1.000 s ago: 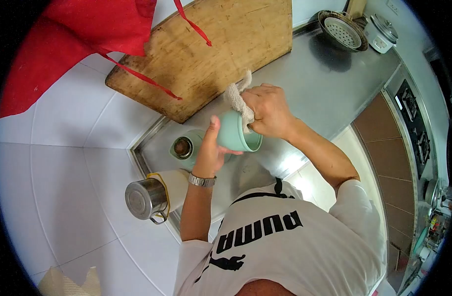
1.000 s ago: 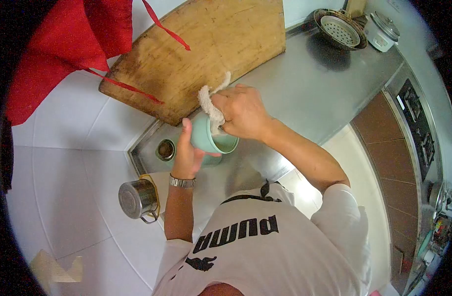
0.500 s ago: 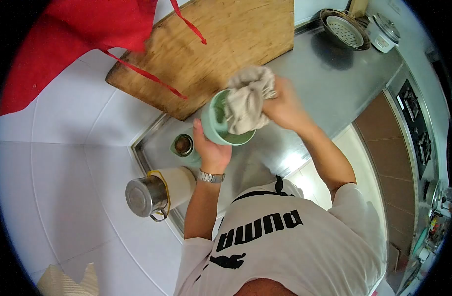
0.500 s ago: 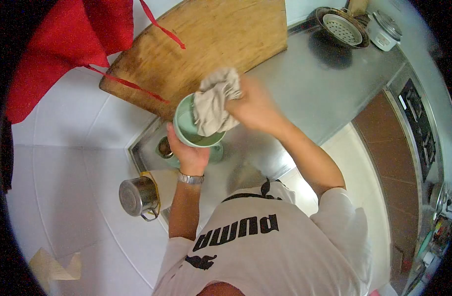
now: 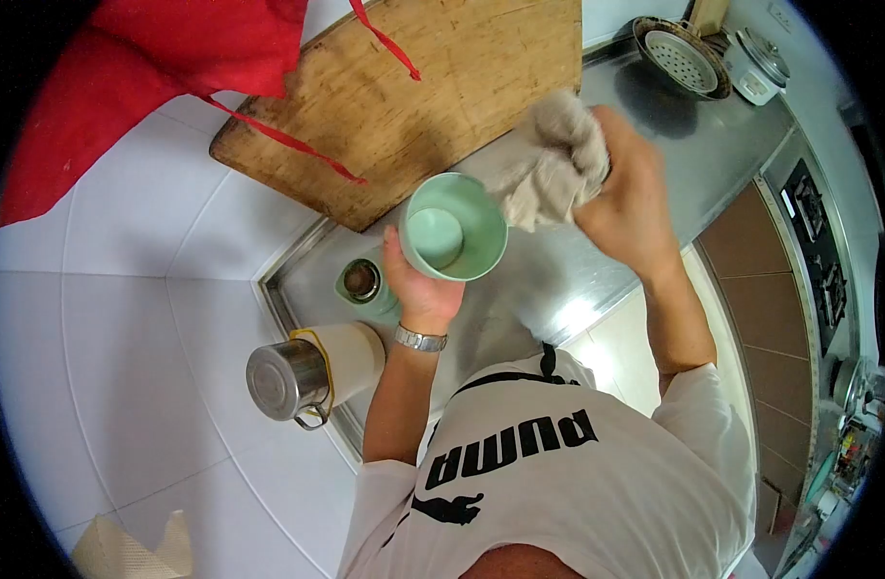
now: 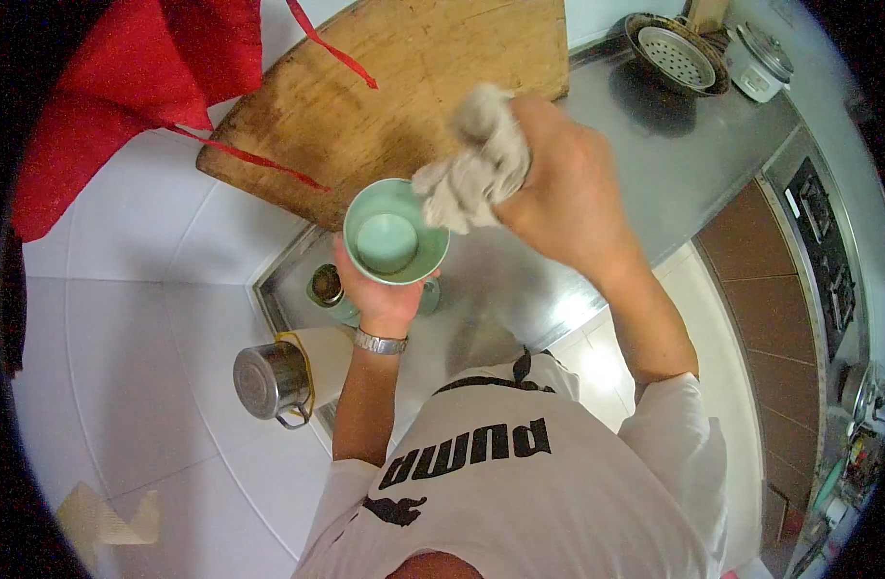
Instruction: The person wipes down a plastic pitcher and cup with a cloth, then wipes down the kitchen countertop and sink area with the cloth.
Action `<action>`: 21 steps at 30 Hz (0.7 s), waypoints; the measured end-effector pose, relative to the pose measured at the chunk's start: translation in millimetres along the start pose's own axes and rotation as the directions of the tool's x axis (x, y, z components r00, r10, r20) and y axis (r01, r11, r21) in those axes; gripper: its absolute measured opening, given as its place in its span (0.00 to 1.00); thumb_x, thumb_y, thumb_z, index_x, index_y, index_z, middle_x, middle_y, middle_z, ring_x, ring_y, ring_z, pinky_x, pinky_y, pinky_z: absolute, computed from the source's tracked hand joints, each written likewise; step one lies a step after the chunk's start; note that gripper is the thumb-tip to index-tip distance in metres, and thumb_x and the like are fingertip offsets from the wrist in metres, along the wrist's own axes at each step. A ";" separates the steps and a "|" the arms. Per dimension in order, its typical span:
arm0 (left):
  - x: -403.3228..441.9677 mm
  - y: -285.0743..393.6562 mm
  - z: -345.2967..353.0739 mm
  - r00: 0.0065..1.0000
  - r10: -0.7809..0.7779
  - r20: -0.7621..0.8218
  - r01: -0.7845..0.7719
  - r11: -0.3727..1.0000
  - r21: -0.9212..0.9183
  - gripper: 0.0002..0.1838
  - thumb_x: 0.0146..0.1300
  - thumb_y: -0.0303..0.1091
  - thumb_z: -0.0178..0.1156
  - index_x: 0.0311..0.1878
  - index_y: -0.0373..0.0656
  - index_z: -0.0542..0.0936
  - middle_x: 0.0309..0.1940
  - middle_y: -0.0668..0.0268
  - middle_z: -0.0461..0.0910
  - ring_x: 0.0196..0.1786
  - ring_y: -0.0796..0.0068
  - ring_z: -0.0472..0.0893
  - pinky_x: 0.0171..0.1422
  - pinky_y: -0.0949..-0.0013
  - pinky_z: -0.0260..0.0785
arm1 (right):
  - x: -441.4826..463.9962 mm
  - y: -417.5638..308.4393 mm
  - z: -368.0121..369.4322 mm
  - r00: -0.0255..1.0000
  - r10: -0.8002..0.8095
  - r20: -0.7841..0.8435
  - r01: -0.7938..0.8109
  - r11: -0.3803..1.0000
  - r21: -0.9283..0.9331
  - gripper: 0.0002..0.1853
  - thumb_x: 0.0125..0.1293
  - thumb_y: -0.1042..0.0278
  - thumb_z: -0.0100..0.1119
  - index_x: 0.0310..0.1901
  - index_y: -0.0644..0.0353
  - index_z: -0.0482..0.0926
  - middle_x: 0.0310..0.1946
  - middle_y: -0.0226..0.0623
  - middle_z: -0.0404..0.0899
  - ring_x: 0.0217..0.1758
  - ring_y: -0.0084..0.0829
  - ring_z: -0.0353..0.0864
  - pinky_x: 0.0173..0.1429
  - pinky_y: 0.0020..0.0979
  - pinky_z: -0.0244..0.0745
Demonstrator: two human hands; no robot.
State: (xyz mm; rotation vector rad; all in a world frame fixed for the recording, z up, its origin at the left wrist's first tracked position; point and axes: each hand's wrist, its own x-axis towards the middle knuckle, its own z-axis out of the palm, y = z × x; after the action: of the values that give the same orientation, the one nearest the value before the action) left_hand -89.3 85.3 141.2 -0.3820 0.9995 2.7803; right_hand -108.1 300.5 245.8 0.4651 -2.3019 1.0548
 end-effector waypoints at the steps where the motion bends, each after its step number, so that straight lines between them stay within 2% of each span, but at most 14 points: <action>1: -1.7 -0.6 2.6 1.000 0.008 0.012 -0.008 0.999 0.032 0.35 0.58 0.68 0.38 0.57 0.50 0.68 0.50 0.62 0.74 0.46 0.59 0.77 0.32 0.55 0.72 | 0.1 -4.8 -0.5 0.987 -0.158 0.011 0.158 0.984 -0.083 0.16 0.43 0.67 0.66 0.34 0.63 0.74 0.31 0.41 0.76 0.34 0.46 0.77 0.33 0.38 0.72; 2: -2.6 -2.1 4.5 1.000 0.016 0.023 -0.018 0.998 0.064 0.34 0.59 0.66 0.39 0.58 0.49 0.68 0.53 0.62 0.73 0.50 0.59 0.76 0.38 0.53 0.73 | -2.4 -10.2 2.7 0.987 -0.157 0.011 0.158 0.984 -0.084 0.16 0.43 0.67 0.66 0.34 0.63 0.74 0.31 0.41 0.76 0.34 0.46 0.77 0.33 0.38 0.72; 3: -2.6 -5.3 5.1 1.000 0.016 0.023 -0.018 0.998 0.064 0.34 0.59 0.66 0.39 0.58 0.49 0.68 0.53 0.62 0.73 0.50 0.59 0.76 0.38 0.53 0.73 | -6.2 -16.2 8.6 0.959 -0.244 0.144 0.256 0.964 -0.072 0.15 0.42 0.67 0.65 0.33 0.62 0.74 0.31 0.40 0.74 0.33 0.44 0.77 0.32 0.39 0.72; 4: -2.3 -8.9 5.0 0.999 0.040 0.014 -0.041 0.995 0.087 0.34 0.60 0.64 0.41 0.59 0.48 0.67 0.55 0.63 0.72 0.54 0.61 0.74 0.45 0.53 0.71 | -8.6 -19.7 15.9 0.905 -0.326 0.273 0.351 0.935 -0.046 0.15 0.41 0.68 0.65 0.33 0.61 0.74 0.31 0.38 0.73 0.33 0.43 0.77 0.32 0.39 0.72; 5: -2.4 -10.7 4.7 0.998 0.064 0.007 -0.064 0.992 0.109 0.33 0.61 0.62 0.43 0.60 0.46 0.67 0.57 0.63 0.70 0.58 0.62 0.71 0.53 0.53 0.68 | -10.9 -18.6 27.1 0.905 -0.326 0.273 0.351 0.935 -0.047 0.15 0.41 0.68 0.65 0.33 0.61 0.74 0.31 0.38 0.73 0.33 0.43 0.77 0.32 0.39 0.72; 7: -11.3 -9.6 7.1 1.000 0.023 0.004 -0.023 0.984 0.175 0.32 0.61 0.60 0.45 0.60 0.45 0.67 0.57 0.64 0.70 0.59 0.64 0.69 0.58 0.54 0.65 | -14.7 -13.3 45.7 0.795 -0.260 0.548 0.421 0.887 -0.190 0.14 0.43 0.69 0.63 0.33 0.60 0.74 0.33 0.38 0.74 0.35 0.41 0.78 0.34 0.38 0.74; 8: -14.6 -8.1 9.4 1.000 -0.012 -0.002 0.013 0.971 0.240 0.32 0.62 0.58 0.46 0.60 0.43 0.67 0.58 0.64 0.69 0.61 0.65 0.68 0.63 0.55 0.61 | -12.7 -10.4 44.8 0.793 -0.262 0.550 0.424 0.886 -0.190 0.14 0.43 0.69 0.63 0.33 0.60 0.74 0.33 0.38 0.74 0.35 0.41 0.78 0.34 0.38 0.74; 11: -17.4 -6.3 7.6 0.999 -0.020 -0.031 0.027 0.972 0.235 0.32 0.62 0.59 0.46 0.59 0.44 0.68 0.58 0.64 0.69 0.61 0.65 0.68 0.62 0.56 0.62 | -4.9 -7.0 30.6 0.726 -0.317 0.611 0.443 0.894 -0.063 0.14 0.45 0.70 0.60 0.37 0.59 0.75 0.33 0.38 0.75 0.38 0.40 0.78 0.36 0.37 0.75; 13: -18.5 -5.2 4.4 0.998 -0.019 -0.055 0.031 0.975 0.221 0.31 0.62 0.59 0.46 0.59 0.44 0.68 0.58 0.64 0.69 0.61 0.65 0.68 0.62 0.56 0.61 | 0.1 -6.0 18.5 0.673 -0.389 0.630 0.390 0.909 0.145 0.17 0.46 0.71 0.58 0.42 0.59 0.75 0.33 0.38 0.75 0.39 0.40 0.78 0.37 0.36 0.75; 16: -16.2 -2.1 -0.3 1.000 -0.003 -0.014 0.006 0.984 0.179 0.31 0.62 0.60 0.45 0.57 0.45 0.69 0.54 0.64 0.72 0.56 0.65 0.72 0.53 0.54 0.68 | 2.9 -3.5 18.5 0.656 -0.539 0.529 0.561 0.817 0.136 0.19 0.47 0.70 0.57 0.45 0.57 0.75 0.33 0.37 0.76 0.40 0.37 0.78 0.34 0.35 0.75; 17: -15.6 0.5 -6.3 0.994 -0.097 0.045 0.086 0.976 0.201 0.30 0.62 0.60 0.44 0.56 0.45 0.70 0.52 0.64 0.74 0.53 0.65 0.74 0.47 0.54 0.71 | 1.5 -3.0 20.4 0.655 -0.538 0.530 0.561 0.816 0.135 0.19 0.47 0.70 0.57 0.45 0.57 0.75 0.33 0.37 0.76 0.40 0.37 0.78 0.34 0.35 0.75; 18: -15.5 1.3 -9.6 0.976 -0.192 0.103 0.165 0.960 0.227 0.30 0.62 0.60 0.44 0.55 0.45 0.70 0.49 0.64 0.75 0.50 0.66 0.76 0.41 0.54 0.73 | -2.0 -1.4 24.1 0.632 -0.564 0.532 0.622 0.778 0.085 0.17 0.44 0.70 0.58 0.41 0.57 0.77 0.34 0.36 0.76 0.39 0.35 0.78 0.33 0.33 0.75; 19: -16.5 -0.2 -9.6 0.975 -0.194 0.104 0.167 0.960 0.227 0.30 0.62 0.60 0.44 0.55 0.45 0.70 0.49 0.64 0.75 0.50 0.66 0.76 0.41 0.54 0.73 | -5.5 -0.3 27.1 0.607 -0.586 0.537 0.678 0.734 0.036 0.15 0.42 0.69 0.60 0.36 0.57 0.78 0.35 0.34 0.77 0.37 0.33 0.78 0.31 0.30 0.74; 21: -20.0 -5.9 -8.4 0.955 -0.226 0.193 0.141 0.916 0.375 0.28 0.62 0.59 0.44 0.53 0.46 0.72 0.46 0.64 0.77 0.46 0.66 0.78 0.30 0.54 0.72 | -12.0 -3.8 30.1 0.555 -0.547 0.626 0.694 0.720 0.014 0.11 0.41 0.69 0.60 0.31 0.57 0.77 0.32 0.34 0.76 0.35 0.33 0.78 0.29 0.30 0.73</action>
State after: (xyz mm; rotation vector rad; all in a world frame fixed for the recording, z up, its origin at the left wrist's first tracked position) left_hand -67.3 83.1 137.3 -0.0893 1.2999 2.3413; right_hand -107.0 275.8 224.5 1.5773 -2.3766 0.2571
